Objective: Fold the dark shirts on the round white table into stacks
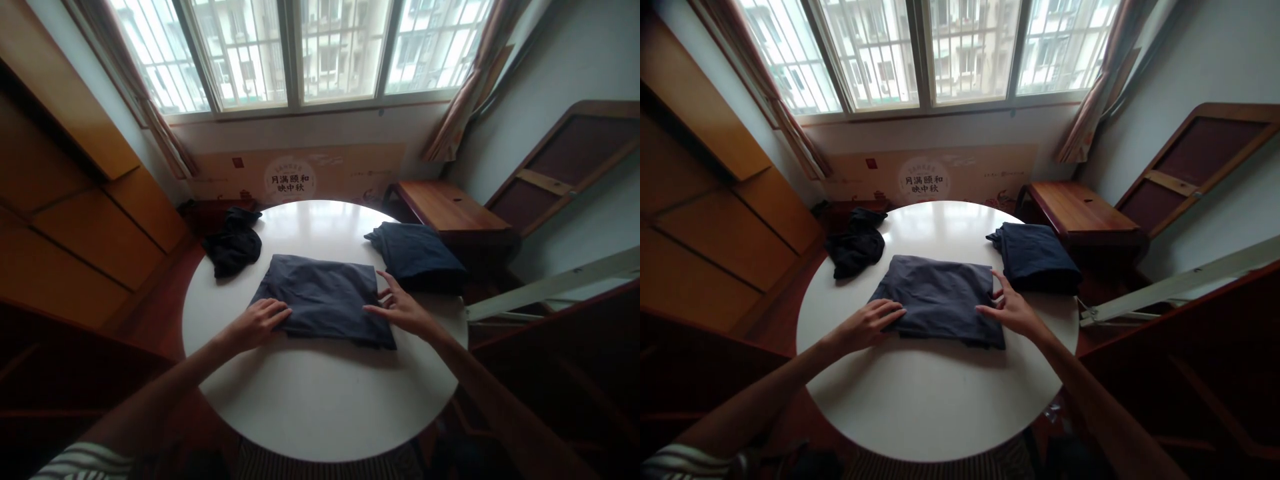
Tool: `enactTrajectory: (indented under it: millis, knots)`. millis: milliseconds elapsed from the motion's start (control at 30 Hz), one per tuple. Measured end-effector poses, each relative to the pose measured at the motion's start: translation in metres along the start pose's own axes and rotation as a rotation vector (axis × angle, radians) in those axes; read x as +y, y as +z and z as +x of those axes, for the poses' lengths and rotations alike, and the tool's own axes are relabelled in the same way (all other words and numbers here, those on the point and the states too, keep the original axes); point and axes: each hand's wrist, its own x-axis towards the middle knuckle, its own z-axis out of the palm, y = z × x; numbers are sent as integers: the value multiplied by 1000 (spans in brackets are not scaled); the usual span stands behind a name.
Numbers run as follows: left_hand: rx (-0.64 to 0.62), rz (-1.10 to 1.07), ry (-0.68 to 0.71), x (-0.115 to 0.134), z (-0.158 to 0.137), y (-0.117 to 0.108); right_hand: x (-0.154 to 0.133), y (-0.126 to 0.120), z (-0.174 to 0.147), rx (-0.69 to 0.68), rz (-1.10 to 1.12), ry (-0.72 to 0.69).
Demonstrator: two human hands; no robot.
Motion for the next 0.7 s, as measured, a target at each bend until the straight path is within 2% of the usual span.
enactTrajectory:
  millis: [100, 167, 267, 400, 533, 600, 700]
  knots:
    - [26, 51, 37, 1, -3, 3, -11, 15, -21, 49, -306, -323]
    - [61, 75, 74, 7, -2, 5, -21, 30, -35, 2, -455, -534]
    - [113, 99, 146, 15, 3, 9, -32, 50, -44, -38, -616, -731]
    - [186, 52, 194, 8, 11, 2, -43, 61, -36, 42, -689, -853]
    - [230, -7, 193, -20, 17, -19, -54, 64, -29, 79, -665, -926]
    - [208, -23, 195, -33, 15, -23, -55, 66, -30, 73, -685, -896]
    - [177, -66, 196, -41, 5, -16, -48, 67, -35, 37, -744, -818]
